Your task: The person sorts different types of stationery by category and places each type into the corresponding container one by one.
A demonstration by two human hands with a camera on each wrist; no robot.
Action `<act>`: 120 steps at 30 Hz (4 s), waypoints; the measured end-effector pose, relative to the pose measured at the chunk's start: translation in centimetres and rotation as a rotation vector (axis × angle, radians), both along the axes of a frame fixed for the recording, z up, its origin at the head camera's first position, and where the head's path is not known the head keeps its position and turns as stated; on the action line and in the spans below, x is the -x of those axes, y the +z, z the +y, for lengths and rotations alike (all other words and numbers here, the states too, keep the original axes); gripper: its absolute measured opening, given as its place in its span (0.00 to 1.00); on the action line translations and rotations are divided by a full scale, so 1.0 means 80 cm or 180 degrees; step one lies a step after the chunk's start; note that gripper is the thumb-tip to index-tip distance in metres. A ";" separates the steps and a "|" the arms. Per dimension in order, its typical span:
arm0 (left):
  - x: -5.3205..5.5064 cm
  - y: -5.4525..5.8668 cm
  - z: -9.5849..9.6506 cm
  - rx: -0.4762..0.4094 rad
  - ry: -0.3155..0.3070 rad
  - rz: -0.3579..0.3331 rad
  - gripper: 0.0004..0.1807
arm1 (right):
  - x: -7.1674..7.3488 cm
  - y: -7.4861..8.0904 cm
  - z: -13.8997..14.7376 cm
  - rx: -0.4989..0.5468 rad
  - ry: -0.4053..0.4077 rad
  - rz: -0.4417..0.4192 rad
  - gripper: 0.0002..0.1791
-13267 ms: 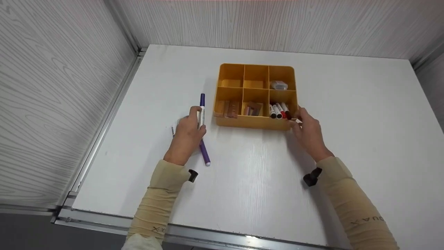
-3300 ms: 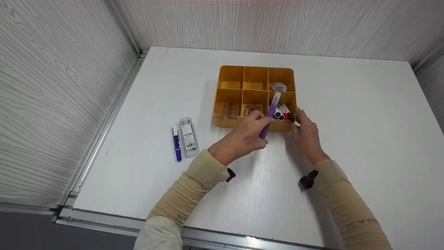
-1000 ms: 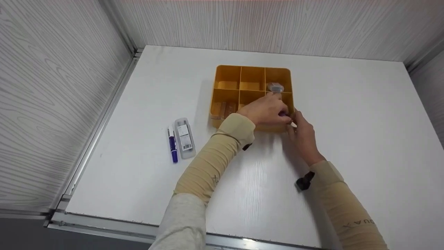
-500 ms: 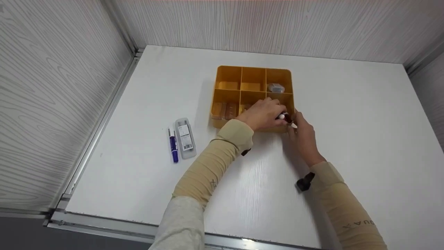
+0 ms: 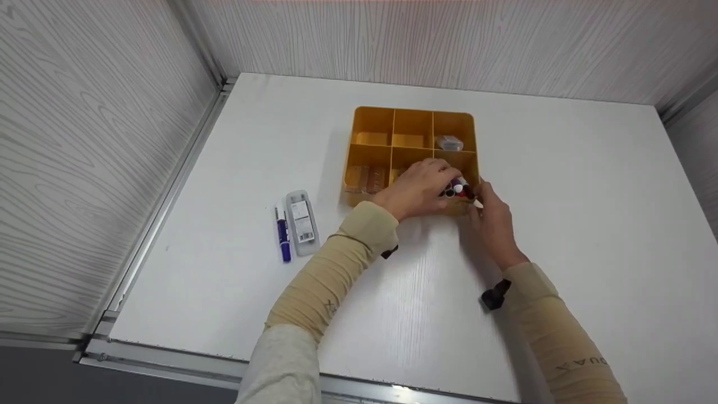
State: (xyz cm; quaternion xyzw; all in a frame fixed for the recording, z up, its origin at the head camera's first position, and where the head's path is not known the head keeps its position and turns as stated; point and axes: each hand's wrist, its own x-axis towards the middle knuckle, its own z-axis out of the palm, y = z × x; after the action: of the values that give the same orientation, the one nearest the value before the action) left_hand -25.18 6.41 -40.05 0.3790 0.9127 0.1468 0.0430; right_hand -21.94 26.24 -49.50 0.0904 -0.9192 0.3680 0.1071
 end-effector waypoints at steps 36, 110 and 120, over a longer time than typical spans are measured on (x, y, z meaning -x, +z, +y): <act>-0.052 0.026 -0.172 -0.0961 0.1344 0.0530 0.22 | 0.004 -0.001 -0.004 0.0062 -0.0027 -0.0095 0.11; -0.098 -0.109 -0.177 0.1026 0.2806 0.0728 0.22 | 0.003 -0.001 -0.001 -0.0020 -0.0007 0.0006 0.14; -0.099 -0.099 -0.175 0.0913 0.2746 0.0327 0.24 | 0.003 -0.003 0.000 -0.0029 -0.0038 -0.0014 0.15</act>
State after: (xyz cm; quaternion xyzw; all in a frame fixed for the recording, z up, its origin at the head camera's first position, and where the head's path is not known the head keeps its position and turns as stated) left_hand -17.22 -7.58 -47.94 -0.0387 0.9991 0.0045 -0.0153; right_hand -22.15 26.23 -49.71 0.0846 -0.9216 0.3634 0.1068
